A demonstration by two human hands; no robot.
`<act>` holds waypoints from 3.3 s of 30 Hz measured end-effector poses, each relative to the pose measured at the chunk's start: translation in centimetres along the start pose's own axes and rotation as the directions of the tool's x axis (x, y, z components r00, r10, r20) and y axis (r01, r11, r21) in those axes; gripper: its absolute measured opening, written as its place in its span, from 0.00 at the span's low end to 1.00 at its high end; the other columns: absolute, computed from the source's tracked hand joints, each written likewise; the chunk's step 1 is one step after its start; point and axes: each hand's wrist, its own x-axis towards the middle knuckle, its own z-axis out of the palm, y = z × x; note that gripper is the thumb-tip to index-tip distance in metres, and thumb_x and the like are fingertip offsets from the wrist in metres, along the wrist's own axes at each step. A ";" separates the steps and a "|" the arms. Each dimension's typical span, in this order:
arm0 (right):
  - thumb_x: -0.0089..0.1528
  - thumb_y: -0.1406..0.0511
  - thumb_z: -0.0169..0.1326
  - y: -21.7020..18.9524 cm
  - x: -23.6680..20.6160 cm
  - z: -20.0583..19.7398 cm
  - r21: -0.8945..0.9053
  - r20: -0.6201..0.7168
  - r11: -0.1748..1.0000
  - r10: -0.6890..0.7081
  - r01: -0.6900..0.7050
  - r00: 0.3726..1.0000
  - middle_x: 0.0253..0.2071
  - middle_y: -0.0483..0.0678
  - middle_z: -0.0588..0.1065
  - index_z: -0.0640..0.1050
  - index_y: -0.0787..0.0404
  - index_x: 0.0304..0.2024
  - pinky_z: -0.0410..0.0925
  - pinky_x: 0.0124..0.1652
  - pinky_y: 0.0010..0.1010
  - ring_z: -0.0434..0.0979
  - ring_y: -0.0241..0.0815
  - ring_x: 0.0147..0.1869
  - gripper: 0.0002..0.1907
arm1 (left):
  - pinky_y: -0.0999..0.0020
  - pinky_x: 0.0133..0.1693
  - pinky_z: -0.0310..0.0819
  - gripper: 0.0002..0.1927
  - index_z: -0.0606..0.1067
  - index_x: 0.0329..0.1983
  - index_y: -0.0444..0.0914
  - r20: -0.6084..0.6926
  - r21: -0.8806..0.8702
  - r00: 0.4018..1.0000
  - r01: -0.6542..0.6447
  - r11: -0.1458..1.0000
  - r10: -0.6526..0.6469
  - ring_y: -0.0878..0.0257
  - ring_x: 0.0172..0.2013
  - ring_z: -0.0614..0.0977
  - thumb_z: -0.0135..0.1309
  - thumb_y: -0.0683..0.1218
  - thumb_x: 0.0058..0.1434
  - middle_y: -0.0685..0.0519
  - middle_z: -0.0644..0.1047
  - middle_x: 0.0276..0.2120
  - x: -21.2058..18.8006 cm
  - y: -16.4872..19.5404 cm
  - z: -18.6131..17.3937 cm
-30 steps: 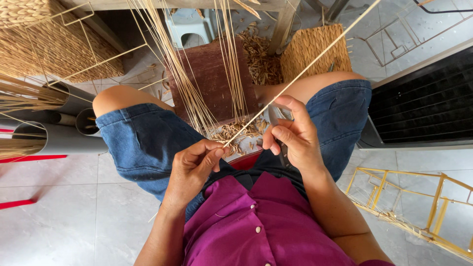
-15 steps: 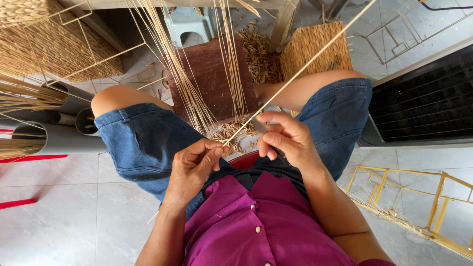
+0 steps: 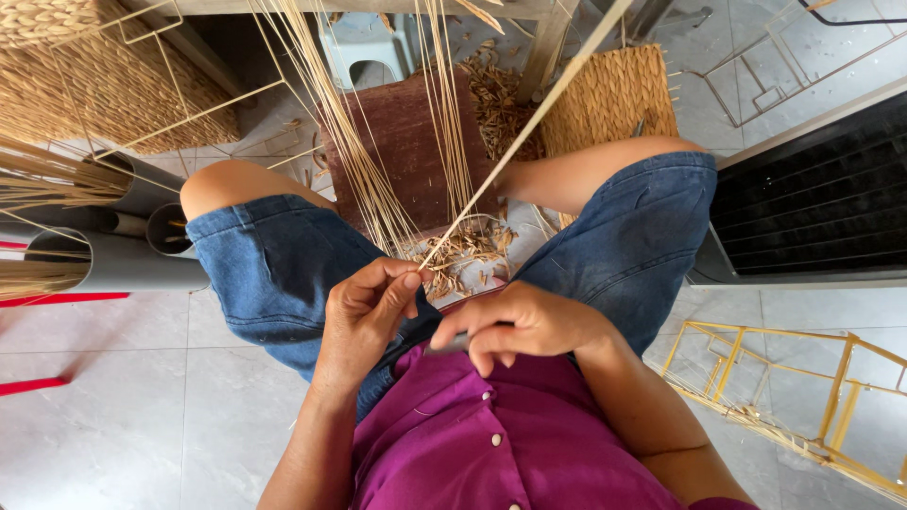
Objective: The person sits on the floor and uses a small knife to split and shave thin bamboo strips, drawing each strip under the blade to remove rough edges. They work one strip at a time, then set finished strips with a growing bundle of thin bamboo sticks beside them.
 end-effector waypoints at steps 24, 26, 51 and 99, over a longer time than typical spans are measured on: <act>0.71 0.69 0.51 1.5 -0.3 -0.9 0.200 -0.614 0.945 -0.086 0.260 0.785 0.33 0.55 0.78 0.61 0.61 0.73 0.67 0.32 0.24 0.72 0.35 0.29 0.28 | 0.80 0.19 0.59 0.09 0.82 0.45 0.36 -0.072 0.108 0.997 0.008 0.994 -0.001 0.79 0.19 0.68 0.55 0.44 0.69 0.60 0.75 0.21 0.0 1.4 1.4; 0.72 0.69 0.50 1.6 -0.2 -1.0 0.162 -0.596 0.958 -0.096 0.236 0.797 0.33 0.54 0.78 0.60 0.61 0.74 0.67 0.32 0.24 0.72 0.34 0.29 0.29 | 0.80 0.20 0.59 0.09 0.82 0.46 0.36 -0.073 0.110 0.997 -0.014 0.994 0.022 0.79 0.20 0.69 0.55 0.44 0.69 0.60 0.76 0.21 0.0 1.5 1.4; 0.72 0.71 0.50 3.2 0.6 0.2 0.238 -0.201 0.961 -0.093 0.140 0.975 0.29 0.48 0.79 0.75 0.58 0.65 0.67 0.29 0.19 0.72 0.29 0.27 0.18 | 0.80 0.20 0.61 0.08 0.81 0.45 0.35 0.011 0.011 1.000 -0.020 1.000 0.020 0.77 0.19 0.69 0.53 0.43 0.70 0.59 0.76 0.23 0.9 -0.1 1.5; 0.72 0.67 0.50 10.1 -9.4 -14.4 0.210 -0.956 0.816 0.056 0.538 0.288 0.34 0.47 0.73 0.75 0.59 0.62 0.64 0.30 0.28 0.69 0.36 0.30 0.15 | 0.76 0.29 0.63 0.08 0.77 0.53 0.29 -0.318 -0.258 0.919 -0.320 0.912 0.233 0.67 0.26 0.73 0.52 0.38 0.77 0.49 0.77 0.31 3.1 7.7 -11.9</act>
